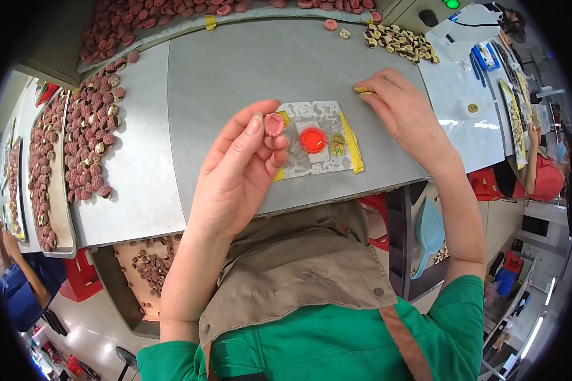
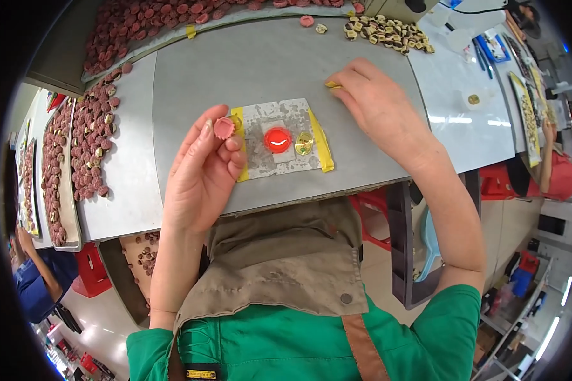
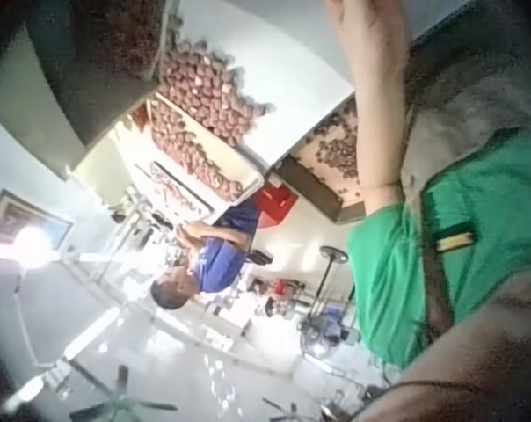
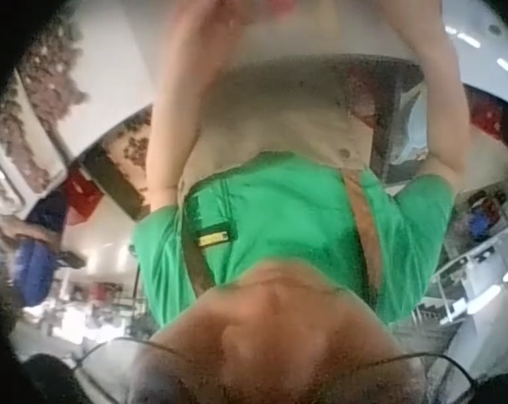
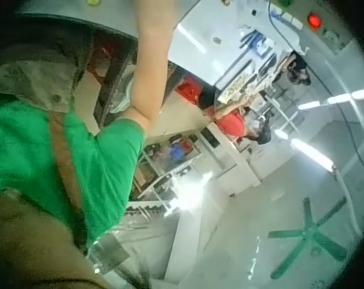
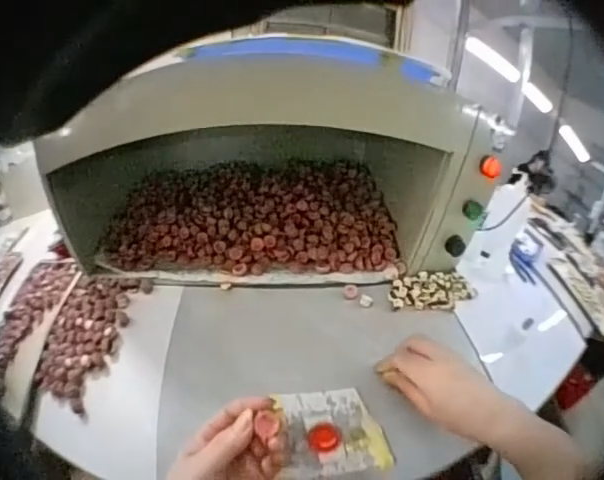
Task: The person assembles small figurine heads by applying adhesive to components by hand, joining the face and hair pieces together, and placing the assembled pieces onto a tray.
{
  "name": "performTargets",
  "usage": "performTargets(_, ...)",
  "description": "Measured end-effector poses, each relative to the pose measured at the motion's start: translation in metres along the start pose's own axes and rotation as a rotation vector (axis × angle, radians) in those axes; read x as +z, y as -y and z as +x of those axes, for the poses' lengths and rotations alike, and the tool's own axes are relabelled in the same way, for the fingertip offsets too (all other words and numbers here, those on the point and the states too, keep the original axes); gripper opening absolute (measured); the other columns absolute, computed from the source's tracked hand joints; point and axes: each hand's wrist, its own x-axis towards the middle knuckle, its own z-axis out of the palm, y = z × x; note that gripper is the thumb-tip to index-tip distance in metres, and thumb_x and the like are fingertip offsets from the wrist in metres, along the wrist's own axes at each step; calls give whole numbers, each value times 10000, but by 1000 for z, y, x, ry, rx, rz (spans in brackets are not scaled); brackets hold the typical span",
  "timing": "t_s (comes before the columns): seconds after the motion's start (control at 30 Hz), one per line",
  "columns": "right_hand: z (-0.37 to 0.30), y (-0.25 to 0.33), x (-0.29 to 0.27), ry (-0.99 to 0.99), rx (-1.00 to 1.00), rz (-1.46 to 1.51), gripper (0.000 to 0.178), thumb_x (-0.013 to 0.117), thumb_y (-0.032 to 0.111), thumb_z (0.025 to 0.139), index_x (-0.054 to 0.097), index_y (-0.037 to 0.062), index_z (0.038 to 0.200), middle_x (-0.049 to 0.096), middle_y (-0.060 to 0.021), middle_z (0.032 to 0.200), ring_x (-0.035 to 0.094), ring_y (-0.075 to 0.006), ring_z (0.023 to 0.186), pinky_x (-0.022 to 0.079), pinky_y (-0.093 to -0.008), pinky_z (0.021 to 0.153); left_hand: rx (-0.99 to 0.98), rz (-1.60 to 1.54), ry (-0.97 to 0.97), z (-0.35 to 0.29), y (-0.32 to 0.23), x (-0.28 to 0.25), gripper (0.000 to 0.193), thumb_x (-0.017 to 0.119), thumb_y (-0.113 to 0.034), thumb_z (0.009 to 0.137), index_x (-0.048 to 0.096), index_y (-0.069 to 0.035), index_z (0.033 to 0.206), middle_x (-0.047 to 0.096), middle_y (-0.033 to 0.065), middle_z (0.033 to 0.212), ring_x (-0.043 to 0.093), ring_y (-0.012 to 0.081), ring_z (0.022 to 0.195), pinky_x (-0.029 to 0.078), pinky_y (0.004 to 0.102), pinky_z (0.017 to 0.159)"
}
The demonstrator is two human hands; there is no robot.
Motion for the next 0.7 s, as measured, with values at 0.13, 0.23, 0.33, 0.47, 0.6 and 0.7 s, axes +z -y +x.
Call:
performTargets(0.13, -1, 0, 14, -98, -30, -34, 204, 587, 41, 840, 591, 27, 1043, 548, -124, 934, 559, -291, 854, 458, -340, 740, -9, -1, 24, 0, 2, -3, 337, 483, -194, 968, 480, -13, 1252, 577, 20, 1025, 559, 102, 916, 467, 232, 805)
performTargets(0.23, -6, 1, 14, -141, 50, 59, 254, 591, 48, 843, 578, 32, 1096, 551, -131, 954, 561, -283, 859, 459, -325, 744, -7, -11, 22, -2, 1, -4, 341, 485, -192, 967, 479, -11, 1256, 579, 23, 1040, 561, 103, 927, 467, 232, 807)
performTargets(0.33, -10, 1, 3, -89, 99, 77, 285, 587, 58, 851, 563, 35, 1135, 555, -139, 988, 566, -275, 857, 461, -314, 739, -13, -10, 31, -1, 0, -5, 344, 485, -193, 967, 477, -11, 1258, 581, 25, 1052, 562, 103, 935, 462, 233, 817)
performTargets(0.47, -6, 11, 2, -14, 152, 168, 245, 578, 63, 857, 575, 25, 1100, 568, -135, 983, 570, -264, 840, 462, -316, 733, -3, 13, -22, -5, -1, -2, 348, 491, -198, 965, 477, -11, 1259, 577, 21, 1043, 561, 101, 934, 455, 230, 822)
performTargets(0.6, -6, 6, 5, -37, 34, 2, 193, 585, 53, 849, 594, 12, 1038, 582, -116, 937, 580, -234, 810, 466, -319, 723, -24, -17, 29, -4, 0, -3, 359, 505, -203, 960, 475, -11, 1263, 568, 16, 1027, 559, 100, 935, 448, 225, 819)
performTargets(0.7, -5, 27, -4, 16, 102, 144, 176, 588, 35, 837, 599, 5, 1011, 585, -112, 926, 583, -232, 807, 468, -322, 716, -36, -43, 38, -5, -1, -4, 371, 484, -182, 966, 445, -3, 1289, 563, 14, 1027, 558, 97, 929, 461, 229, 806)
